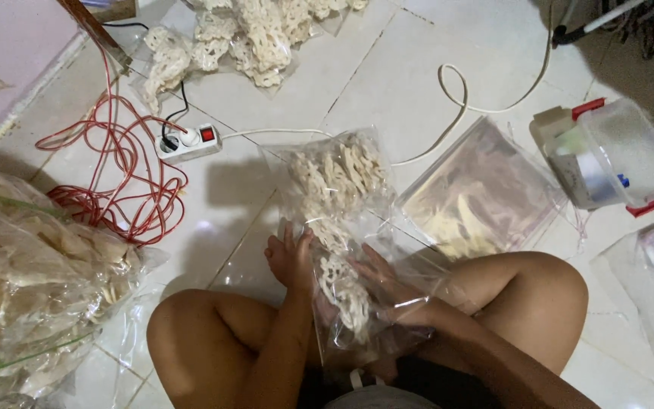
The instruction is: Manually filling clear plastic bags with white lattice-shaped chips while sitting on the floor.
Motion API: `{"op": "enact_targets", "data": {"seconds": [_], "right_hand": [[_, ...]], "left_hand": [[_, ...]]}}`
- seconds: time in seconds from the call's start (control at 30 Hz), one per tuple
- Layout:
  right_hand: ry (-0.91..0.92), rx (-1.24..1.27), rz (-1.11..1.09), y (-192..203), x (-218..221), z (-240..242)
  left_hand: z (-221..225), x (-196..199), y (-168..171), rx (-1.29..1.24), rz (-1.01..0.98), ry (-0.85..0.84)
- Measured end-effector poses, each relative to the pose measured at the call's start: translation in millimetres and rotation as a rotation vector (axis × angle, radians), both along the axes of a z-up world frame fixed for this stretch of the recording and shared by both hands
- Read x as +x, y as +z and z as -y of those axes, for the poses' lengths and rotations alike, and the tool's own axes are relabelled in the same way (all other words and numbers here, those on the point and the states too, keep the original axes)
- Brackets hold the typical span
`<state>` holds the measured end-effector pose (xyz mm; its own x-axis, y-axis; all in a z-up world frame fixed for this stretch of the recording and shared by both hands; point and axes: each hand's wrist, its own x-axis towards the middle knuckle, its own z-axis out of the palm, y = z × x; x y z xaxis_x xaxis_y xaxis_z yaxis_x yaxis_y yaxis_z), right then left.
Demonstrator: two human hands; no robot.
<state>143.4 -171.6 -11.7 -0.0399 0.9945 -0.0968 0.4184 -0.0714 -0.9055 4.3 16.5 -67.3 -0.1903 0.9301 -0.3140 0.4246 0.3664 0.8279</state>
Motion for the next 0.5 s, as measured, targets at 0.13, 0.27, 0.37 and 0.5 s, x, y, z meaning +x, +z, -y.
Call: {"op": "enact_targets", "data": {"seconds": [0.13, 0.27, 0.37, 0.5], "right_hand": [[0.297, -0.403, 0.349, 111.4, -9.9, -1.8], [0.229, 1.136, 0.719, 27.7, -13.6, -20.2], [-0.04, 0.468, -0.237, 5.2, -39.3, 21.0], [-0.407, 0.09, -0.515, -8.4, -39.0, 19.8]], "left_hand": [[1.1, -11.8, 42.4, -0.063, -0.048, -0.212], [2.5, -10.8, 37.2, -0.019, -0.039, -0.202], [5.9, -14.9, 57.1, -0.028, 0.024, -0.215], [19.2, -8.3, 94.9, -0.064, 0.556, 0.027]]}}
